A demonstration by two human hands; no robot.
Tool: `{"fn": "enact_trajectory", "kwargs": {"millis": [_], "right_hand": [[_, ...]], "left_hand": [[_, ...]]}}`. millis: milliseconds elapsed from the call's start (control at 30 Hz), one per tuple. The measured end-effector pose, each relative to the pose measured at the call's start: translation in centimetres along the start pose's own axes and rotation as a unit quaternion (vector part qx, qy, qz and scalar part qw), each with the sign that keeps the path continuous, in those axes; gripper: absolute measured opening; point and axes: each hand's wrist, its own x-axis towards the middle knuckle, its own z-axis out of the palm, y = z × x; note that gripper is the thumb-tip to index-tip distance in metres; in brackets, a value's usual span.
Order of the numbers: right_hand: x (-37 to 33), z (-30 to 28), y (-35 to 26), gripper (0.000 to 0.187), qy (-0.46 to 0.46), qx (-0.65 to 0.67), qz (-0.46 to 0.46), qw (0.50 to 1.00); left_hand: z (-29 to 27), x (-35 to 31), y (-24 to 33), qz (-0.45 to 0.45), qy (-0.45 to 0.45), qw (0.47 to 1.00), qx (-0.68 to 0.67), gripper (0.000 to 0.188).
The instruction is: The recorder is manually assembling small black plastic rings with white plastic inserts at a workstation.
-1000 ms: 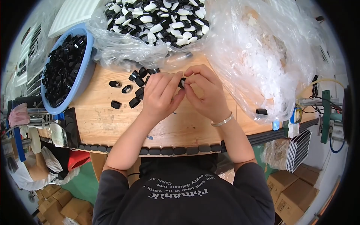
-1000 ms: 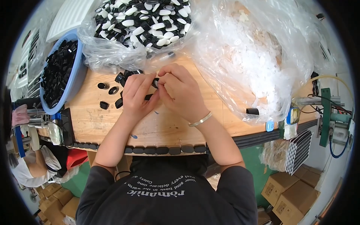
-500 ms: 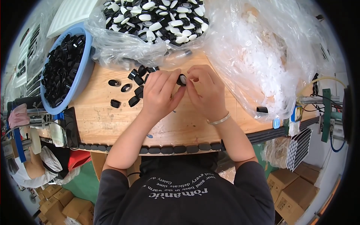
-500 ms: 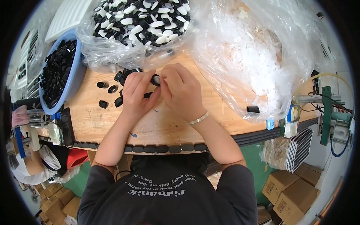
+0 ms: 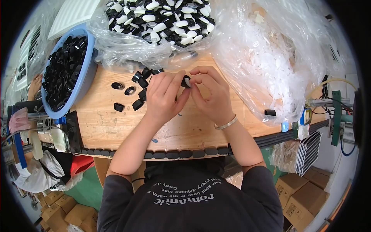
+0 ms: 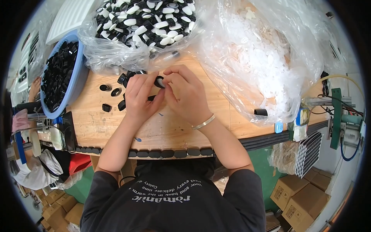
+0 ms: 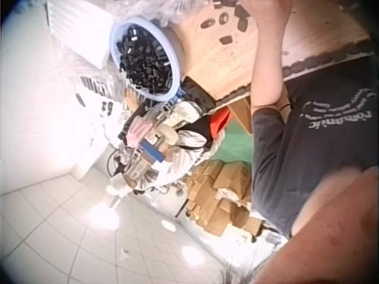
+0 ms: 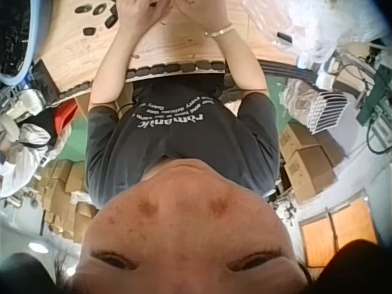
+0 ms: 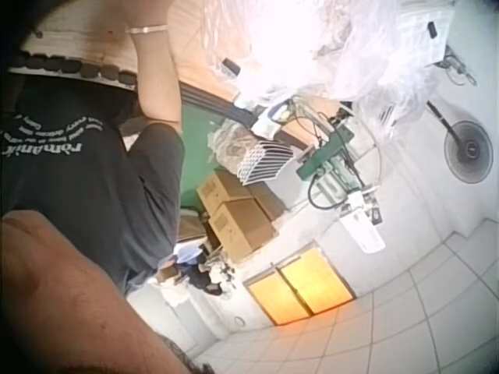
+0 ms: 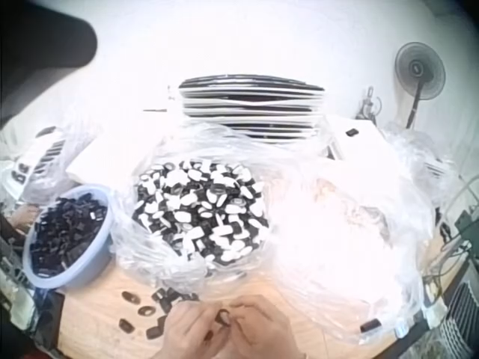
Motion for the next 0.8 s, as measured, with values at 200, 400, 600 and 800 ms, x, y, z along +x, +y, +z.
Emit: {"fn": "enact_trajectory", "kwargs": {"millis": [200,400,600,800], "right_hand": [[-0.03,-0.13,-0.10,0.017,-0.013,0.006,-0.012,1.000],[-0.06,-0.14,-0.24,0.018,-0.029,-0.044,-0.049,0.997],[-0.17,-0.23,0.14,0.019,-0.039,-0.050,-0.057,0.996],[0.02,-0.18,-0.44,0.016,-0.027,0.041,0.057,0.997]], "left_hand": [[-0.05,0.07,0.02,-0.001,0.002,1.000,0.007,0.045],[-0.10,-0.02,-0.07,-0.009,0.000,1.000,0.020,0.045],[-0.04,-0.16,-0.20,-0.011,-0.010,1.000,0.021,0.047],[0.04,-0.17,-0.31,-0.015,-0.005,1.000,0.022,0.047]]}}
